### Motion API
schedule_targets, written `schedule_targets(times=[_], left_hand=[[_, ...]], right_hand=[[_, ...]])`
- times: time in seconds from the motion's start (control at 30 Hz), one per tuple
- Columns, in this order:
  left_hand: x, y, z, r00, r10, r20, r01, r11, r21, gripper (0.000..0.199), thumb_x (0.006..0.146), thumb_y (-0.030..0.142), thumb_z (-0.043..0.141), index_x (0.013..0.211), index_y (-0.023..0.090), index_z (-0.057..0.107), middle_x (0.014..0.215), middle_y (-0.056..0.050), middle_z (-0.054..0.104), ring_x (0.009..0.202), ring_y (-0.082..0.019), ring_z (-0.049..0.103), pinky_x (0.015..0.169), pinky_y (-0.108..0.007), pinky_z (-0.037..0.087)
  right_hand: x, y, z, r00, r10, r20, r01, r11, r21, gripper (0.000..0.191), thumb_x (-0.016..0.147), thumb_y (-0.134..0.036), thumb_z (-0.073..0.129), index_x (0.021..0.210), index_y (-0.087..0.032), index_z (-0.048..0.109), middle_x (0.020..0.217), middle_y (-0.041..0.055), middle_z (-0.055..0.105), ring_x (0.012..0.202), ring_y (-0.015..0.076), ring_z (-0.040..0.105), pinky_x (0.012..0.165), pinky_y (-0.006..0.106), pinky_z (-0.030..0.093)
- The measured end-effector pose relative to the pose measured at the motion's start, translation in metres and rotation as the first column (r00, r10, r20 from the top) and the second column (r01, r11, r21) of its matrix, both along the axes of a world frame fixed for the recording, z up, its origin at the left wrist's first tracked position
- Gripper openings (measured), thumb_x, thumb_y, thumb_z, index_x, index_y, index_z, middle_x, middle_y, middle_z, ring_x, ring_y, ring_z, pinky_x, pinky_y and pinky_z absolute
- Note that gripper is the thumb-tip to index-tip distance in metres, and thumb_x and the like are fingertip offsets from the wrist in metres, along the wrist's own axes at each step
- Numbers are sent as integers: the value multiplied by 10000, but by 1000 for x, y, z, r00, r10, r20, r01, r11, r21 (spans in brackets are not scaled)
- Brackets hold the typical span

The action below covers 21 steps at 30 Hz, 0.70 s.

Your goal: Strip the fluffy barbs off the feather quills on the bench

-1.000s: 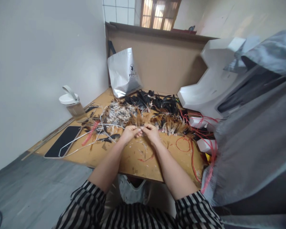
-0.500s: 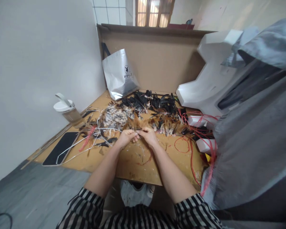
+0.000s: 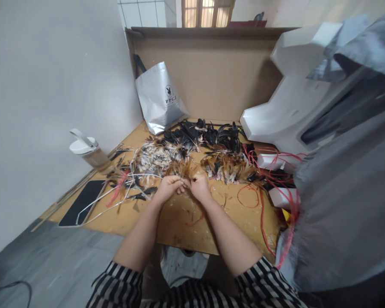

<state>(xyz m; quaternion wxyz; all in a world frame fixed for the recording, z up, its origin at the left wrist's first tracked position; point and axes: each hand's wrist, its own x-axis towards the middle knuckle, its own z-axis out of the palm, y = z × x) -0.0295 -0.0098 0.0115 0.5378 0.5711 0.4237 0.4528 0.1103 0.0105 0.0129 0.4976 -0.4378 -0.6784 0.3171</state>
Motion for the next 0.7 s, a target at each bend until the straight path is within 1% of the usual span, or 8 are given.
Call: schedule_targets(times=[0.13, 0.2, 0.3, 0.37, 0.43, 0.57, 0.7], left_hand=[[1, -1, 0, 1000, 0, -21, -1, 1000, -21, 239, 710, 337, 585, 699, 104, 639, 552, -37, 606, 443, -79, 521, 435, -183, 389], [1, -1, -1, 1000, -5, -28, 5, 1000, -13, 240, 717, 336, 578, 711, 105, 642, 555, -38, 607, 441, -79, 520, 427, -181, 383], [1, 0, -3, 999, -8, -31, 8, 1000, 11, 243, 725, 337, 568, 735, 106, 644, 561, -39, 610, 445, -82, 523, 426, -182, 380], [2, 0, -5, 999, 0, -52, 2, 999, 34, 247, 733, 337, 557, 736, 107, 644, 536, -33, 601, 429, -78, 510, 426, -183, 378], [3, 1, -8, 995, 31, -91, -26, 998, 58, 245, 735, 335, 550, 730, 109, 645, 501, -22, 586, 399, -70, 485, 415, -180, 367], [4, 2, -12, 983, 91, -158, -74, 991, 110, 247, 745, 332, 529, 745, 114, 645, 497, -18, 588, 379, -68, 471, 398, -178, 357], [5, 3, -15, 984, 92, -153, -72, 989, 129, 258, 740, 343, 531, 771, 117, 651, 502, -16, 592, 374, -69, 464, 394, -182, 354]], right_hand=[[1, -2, 2, 1000, -28, 5, 28, 1000, 1, 253, 627, -234, 593, 424, -150, 465, 542, -9, 442, 528, 87, 377, 474, 206, 293], [1, -3, 3, 1000, -19, -8, 19, 1000, -10, 264, 619, -262, 609, 427, -148, 468, 549, -6, 450, 537, 89, 384, 477, 206, 298], [1, -3, 2, 998, 17, -63, -22, 996, -84, 302, 625, -346, 618, 447, -147, 477, 512, -15, 439, 529, 89, 385, 478, 206, 303], [0, -2, 0, 994, 14, -109, -31, 987, -156, 329, 632, -399, 608, 466, -147, 477, 484, -27, 420, 509, 84, 374, 467, 203, 294], [0, -1, -2, 990, 2, -141, -31, 979, -201, 341, 624, -430, 607, 485, -146, 481, 482, -33, 418, 501, 80, 374, 461, 200, 288], [-1, 1, -4, 989, 2, -149, -35, 976, -217, 344, 592, -427, 634, 479, -145, 473, 476, -39, 424, 496, 77, 382, 459, 198, 288], [1, 0, -3, 986, 22, -166, -66, 963, -263, 303, 609, -399, 623, 510, -140, 500, 481, -38, 473, 479, 76, 406, 462, 198, 311]])
